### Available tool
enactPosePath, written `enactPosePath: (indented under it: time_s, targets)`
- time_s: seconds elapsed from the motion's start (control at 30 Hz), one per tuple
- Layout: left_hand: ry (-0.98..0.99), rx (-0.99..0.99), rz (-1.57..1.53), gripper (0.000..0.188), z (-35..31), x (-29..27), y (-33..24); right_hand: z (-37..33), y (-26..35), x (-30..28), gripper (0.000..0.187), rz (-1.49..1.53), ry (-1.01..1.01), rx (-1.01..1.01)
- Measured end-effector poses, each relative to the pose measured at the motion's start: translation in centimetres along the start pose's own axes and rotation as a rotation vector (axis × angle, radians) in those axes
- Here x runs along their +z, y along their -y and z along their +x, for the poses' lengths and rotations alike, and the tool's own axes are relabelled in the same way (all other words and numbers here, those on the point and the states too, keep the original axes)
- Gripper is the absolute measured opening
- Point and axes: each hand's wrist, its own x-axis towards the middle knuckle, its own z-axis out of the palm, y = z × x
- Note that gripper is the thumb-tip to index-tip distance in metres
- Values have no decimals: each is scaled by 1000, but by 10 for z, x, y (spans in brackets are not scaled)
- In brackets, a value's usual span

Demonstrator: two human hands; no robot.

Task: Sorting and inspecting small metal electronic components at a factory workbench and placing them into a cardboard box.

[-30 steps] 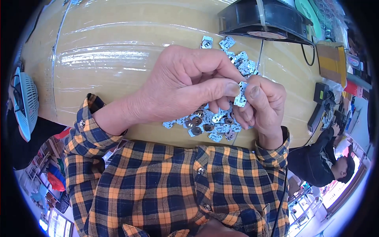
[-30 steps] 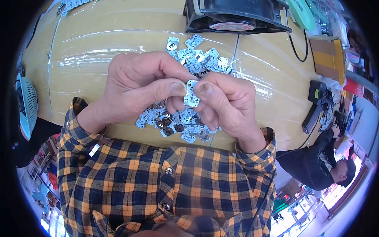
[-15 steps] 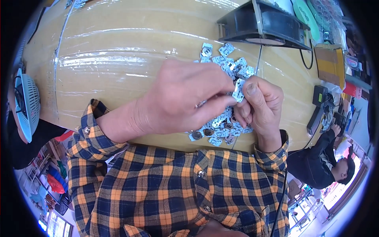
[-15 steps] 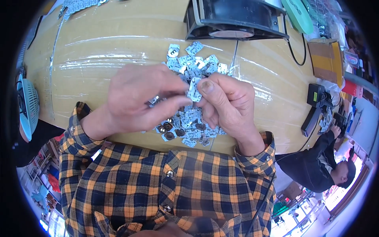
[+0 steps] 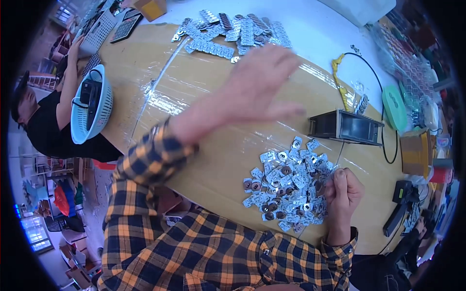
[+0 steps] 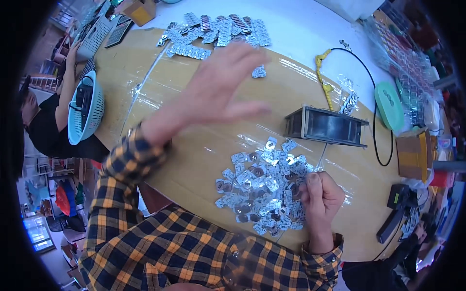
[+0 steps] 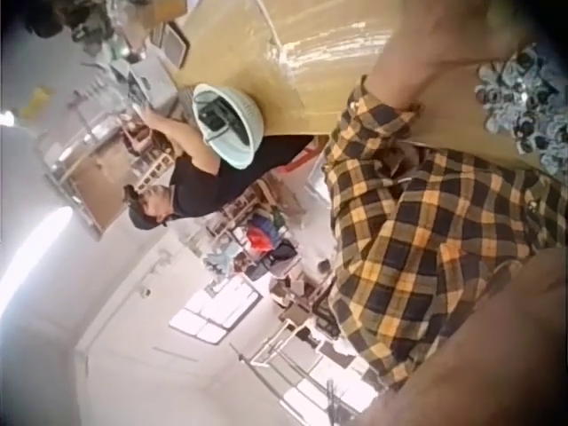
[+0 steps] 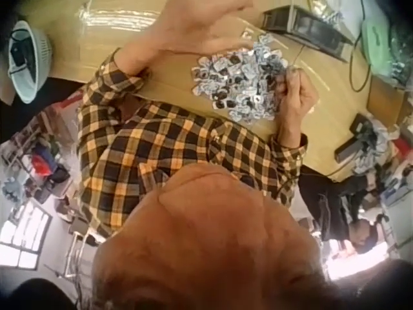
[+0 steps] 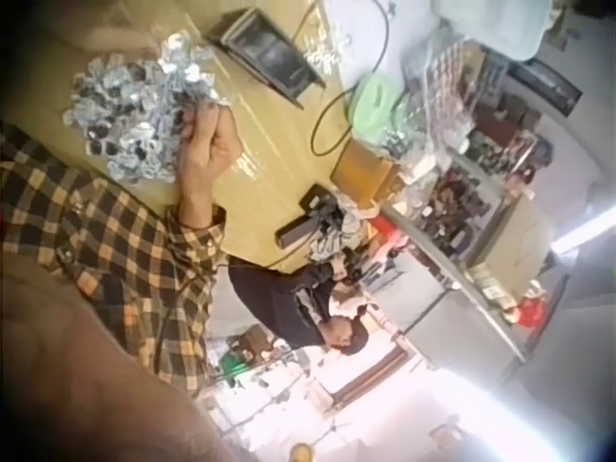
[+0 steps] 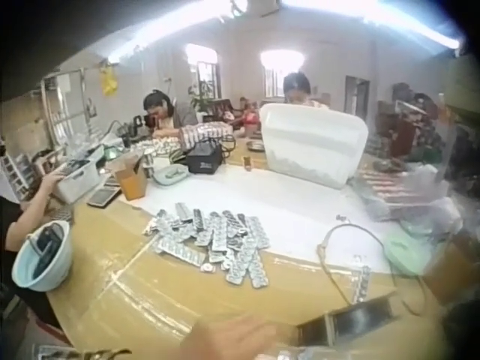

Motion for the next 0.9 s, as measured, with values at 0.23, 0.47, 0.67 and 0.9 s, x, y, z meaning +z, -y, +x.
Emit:
enactPosePath:
  time_s: [0.23, 0.47, 0.67, 0.9]
  targets:
    - [203, -267, 524, 91, 60, 47, 94, 6, -2, 14, 34, -101, 59, -58]
    - [556, -390, 426, 80, 28, 19, 92, 3, -5, 11, 34, -117, 49, -70]
    - [387, -159, 368, 61, -51, -43, 68, -3, 3, 10, 34, -112, 99, -98]
    - [603, -240, 200, 38, -75, -97, 44, 2, -1, 14, 35, -115, 55, -49]
